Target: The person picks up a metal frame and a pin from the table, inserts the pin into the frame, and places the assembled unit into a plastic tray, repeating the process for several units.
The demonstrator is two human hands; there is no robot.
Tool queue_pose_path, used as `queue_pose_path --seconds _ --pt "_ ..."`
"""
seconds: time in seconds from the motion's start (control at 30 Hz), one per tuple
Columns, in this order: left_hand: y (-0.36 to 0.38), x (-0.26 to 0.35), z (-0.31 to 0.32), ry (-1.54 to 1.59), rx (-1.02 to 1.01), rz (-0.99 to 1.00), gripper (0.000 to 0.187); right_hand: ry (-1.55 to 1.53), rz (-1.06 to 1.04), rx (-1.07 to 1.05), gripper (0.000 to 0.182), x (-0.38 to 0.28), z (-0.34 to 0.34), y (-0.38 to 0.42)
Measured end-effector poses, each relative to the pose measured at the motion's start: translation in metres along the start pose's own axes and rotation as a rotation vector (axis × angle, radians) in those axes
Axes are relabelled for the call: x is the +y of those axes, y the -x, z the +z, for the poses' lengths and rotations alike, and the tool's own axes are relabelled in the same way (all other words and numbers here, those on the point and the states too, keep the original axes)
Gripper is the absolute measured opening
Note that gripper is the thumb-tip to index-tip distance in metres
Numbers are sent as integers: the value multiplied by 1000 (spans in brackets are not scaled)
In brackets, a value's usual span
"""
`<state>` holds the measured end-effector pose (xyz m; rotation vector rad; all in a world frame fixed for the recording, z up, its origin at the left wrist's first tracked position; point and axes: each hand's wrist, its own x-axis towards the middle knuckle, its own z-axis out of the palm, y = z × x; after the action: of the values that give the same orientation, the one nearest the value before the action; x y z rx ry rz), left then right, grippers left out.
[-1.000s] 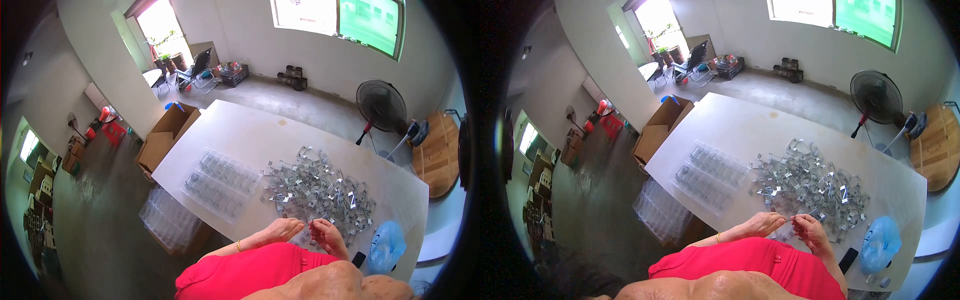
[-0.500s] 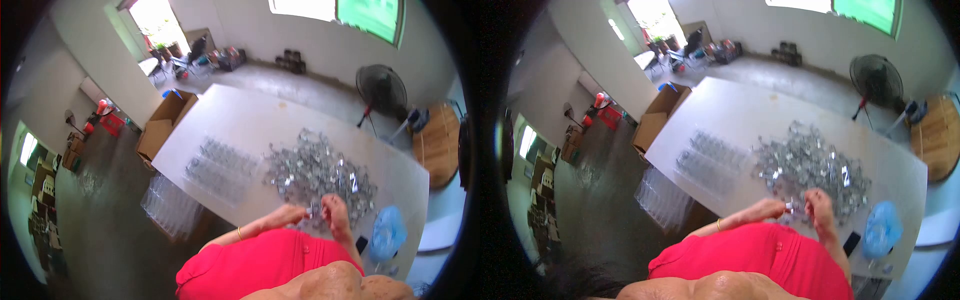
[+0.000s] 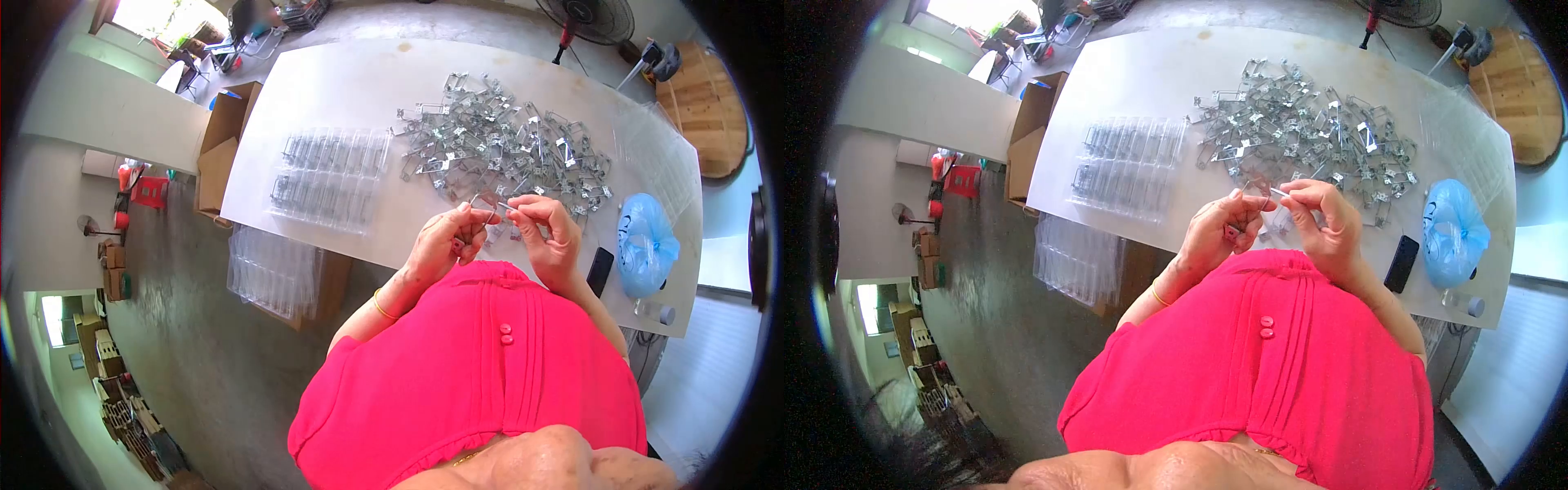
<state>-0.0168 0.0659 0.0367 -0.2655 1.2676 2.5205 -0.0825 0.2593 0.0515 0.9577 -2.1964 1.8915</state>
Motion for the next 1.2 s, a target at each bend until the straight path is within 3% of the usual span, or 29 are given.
queue_pose_path --seconds 0.1,0.43,0.53,0.63,0.7,0.73,0.8,0.87,0.93,0.97,1.1,1.2 --pt "7 -6 4 -47 21 66 59 92 -166 17 14 -9 -2 -1" --pt "27 -22 15 -160 101 110 50 186 -304 -19 17 -11 0 10" --pt "30 -32 17 -343 122 177 50 281 -353 -19 17 -18 1 11" --pt "30 -44 13 -758 181 454 41 343 -354 -26 16 -22 3 11" --pt "28 -49 15 -851 226 577 39 229 -82 -60 12 -19 5 21" --pt "30 -48 15 -951 252 687 37 216 -90 -74 12 -18 6 23" --pt "35 -45 14 -1041 259 682 38 61 200 -133 12 -16 6 27" --pt "34 -44 14 -1208 264 742 34 40 215 -196 8 -8 4 30" --pt "35 -40 14 -1241 281 746 33 -272 584 -224 8 -7 5 27" --pt "34 -39 12 -1273 263 746 33 -245 614 -257 20 -4 3 25" --pt "30 -32 -2 -1312 170 675 32 -297 643 -417 36 -11 -6 11" --pt "27 -25 -10 -1303 95 645 31 -281 572 -405 30 -9 -2 9"
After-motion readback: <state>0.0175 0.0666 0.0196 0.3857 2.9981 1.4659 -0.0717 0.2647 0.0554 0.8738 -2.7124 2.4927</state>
